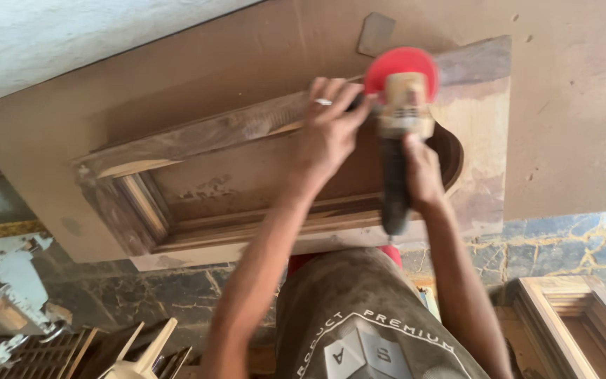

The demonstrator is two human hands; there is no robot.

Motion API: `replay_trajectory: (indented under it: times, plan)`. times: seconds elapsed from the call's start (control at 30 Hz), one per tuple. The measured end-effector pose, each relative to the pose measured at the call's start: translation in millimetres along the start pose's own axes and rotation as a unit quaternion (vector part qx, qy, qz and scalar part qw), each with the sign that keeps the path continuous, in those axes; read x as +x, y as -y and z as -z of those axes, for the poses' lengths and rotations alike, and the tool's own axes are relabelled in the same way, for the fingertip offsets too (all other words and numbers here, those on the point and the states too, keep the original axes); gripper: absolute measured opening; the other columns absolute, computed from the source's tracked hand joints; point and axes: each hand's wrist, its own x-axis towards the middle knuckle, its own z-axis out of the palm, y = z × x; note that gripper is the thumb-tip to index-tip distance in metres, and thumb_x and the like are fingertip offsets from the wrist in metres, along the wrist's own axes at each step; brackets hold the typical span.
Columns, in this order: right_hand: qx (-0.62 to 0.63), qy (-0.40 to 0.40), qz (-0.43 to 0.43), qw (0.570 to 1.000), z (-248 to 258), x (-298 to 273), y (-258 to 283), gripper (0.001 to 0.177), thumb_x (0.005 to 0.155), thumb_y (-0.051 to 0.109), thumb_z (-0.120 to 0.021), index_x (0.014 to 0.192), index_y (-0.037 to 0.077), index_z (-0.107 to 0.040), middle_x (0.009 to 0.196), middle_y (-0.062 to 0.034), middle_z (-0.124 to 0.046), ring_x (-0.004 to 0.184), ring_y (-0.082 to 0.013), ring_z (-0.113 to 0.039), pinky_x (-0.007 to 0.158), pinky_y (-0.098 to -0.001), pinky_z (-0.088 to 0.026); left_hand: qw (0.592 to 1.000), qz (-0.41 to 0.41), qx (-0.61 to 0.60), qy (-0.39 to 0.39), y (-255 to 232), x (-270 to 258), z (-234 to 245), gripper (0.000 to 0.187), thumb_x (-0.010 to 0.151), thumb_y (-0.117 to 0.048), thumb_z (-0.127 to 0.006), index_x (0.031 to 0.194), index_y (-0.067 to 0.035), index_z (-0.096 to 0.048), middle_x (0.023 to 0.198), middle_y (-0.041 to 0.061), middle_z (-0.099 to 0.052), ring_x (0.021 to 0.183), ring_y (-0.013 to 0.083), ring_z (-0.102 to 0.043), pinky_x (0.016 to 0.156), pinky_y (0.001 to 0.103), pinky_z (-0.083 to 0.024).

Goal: The person sands the surface and edges of a wooden frame using a power sander, holding the frame steady with one hand while moving the tool across the wood.

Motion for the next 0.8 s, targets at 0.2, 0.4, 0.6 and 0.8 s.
replay_trajectory:
  times: [0.2,0.4,0.6,0.8]
  plan:
    - [-0.006,0.037,-0.011,0.999,-122,-2,-28,0.049,0.103,0.047,-0.054,0.110,0.000,-0.070,0.078,0.0003,-0.062,0.065,-0.0094,-0.057,0.056,-0.0283,-0.048,0.997,0.014,0.072,0.032,68,-61,74,0.033,0.080,0.003,-0.075,0.112,-0.004,-0.078,0.113,0.009,-0.068,0.110,0.0289,-0.062,0.105,0.048,-0.045]
    - [-0.190,0.096,-0.008,0.977,-216,-4,-36,0.077,0.087,0.070,-0.058,0.111,-0.002,-0.072,0.087,-0.0119,-0.074,0.080,-0.0191,-0.072,0.070,-0.0346,-0.057,0.990,0.102,0.088,0.035,128,-151,133,0.023,0.089,-0.003,-0.077,0.112,-0.005,-0.077,0.115,0.009,-0.069,0.110,0.0301,-0.063,0.104,0.047,-0.046]
    - [-0.407,0.179,0.034,0.895,-242,16,-25,0.095,0.081,0.085,-0.054,0.112,-0.002,-0.074,0.096,-0.0240,-0.074,0.092,-0.0305,-0.071,0.083,-0.0423,-0.054,0.959,0.270,-0.049,-0.067,123,-216,144,0.017,0.095,-0.001,-0.072,0.112,-0.001,-0.073,0.100,0.013,-0.070,0.084,0.0270,-0.070,0.072,0.039,-0.055]
    - [-0.452,0.214,-0.042,0.865,-174,37,4,0.093,0.077,0.084,-0.053,0.104,-0.001,-0.078,0.090,-0.0185,-0.078,0.086,-0.0260,-0.075,0.076,-0.0397,-0.056,0.955,0.279,-0.041,-0.093,81,-189,95,0.014,0.093,-0.004,-0.074,0.106,-0.001,-0.074,0.099,0.013,-0.073,0.074,0.0258,-0.072,0.065,0.035,-0.055]
